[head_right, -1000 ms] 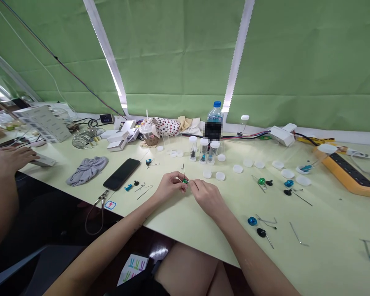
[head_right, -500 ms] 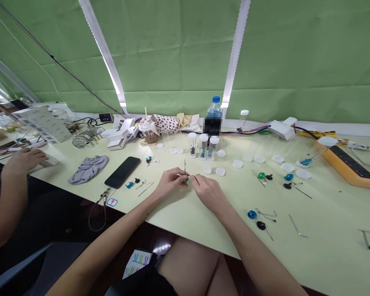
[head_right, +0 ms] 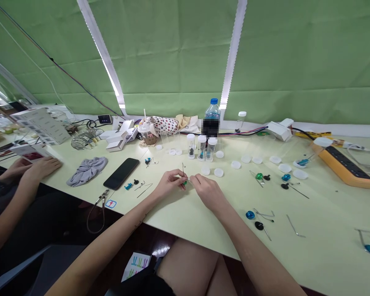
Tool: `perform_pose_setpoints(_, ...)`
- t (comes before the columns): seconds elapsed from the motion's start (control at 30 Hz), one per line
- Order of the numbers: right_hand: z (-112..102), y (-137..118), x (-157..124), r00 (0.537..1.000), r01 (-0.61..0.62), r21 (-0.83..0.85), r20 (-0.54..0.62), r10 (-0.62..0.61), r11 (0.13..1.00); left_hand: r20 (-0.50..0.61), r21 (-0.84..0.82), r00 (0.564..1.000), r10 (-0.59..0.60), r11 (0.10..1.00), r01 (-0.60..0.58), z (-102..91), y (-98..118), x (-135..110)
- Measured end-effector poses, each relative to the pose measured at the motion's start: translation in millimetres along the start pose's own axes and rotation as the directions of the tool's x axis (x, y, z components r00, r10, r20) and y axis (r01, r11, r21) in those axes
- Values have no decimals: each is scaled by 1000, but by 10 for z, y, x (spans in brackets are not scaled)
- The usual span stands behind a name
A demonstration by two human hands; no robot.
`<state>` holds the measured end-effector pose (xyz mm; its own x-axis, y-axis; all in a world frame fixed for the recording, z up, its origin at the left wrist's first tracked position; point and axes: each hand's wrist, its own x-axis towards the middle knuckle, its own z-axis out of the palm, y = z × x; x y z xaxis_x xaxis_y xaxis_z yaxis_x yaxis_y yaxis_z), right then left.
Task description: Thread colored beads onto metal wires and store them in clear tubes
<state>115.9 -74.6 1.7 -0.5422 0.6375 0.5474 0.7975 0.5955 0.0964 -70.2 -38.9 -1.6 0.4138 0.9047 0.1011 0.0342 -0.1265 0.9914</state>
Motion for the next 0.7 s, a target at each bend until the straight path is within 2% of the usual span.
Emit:
perform_pose_setpoints(0.23,34,10,0,998,22,-36,52,-20,999,-51,65,998,25,998,-22,13,42,-19)
perform_pose_setpoints(0.47,34,-2,0,999,38,-27,27,-37,999,-4,86,999,43,995,-43,0,38,-25)
perform_pose_setpoints(0.7,68,2,-12,999,46,-36,7,-46,998,-19,74,999,46,996,-44,-7,47,-35)
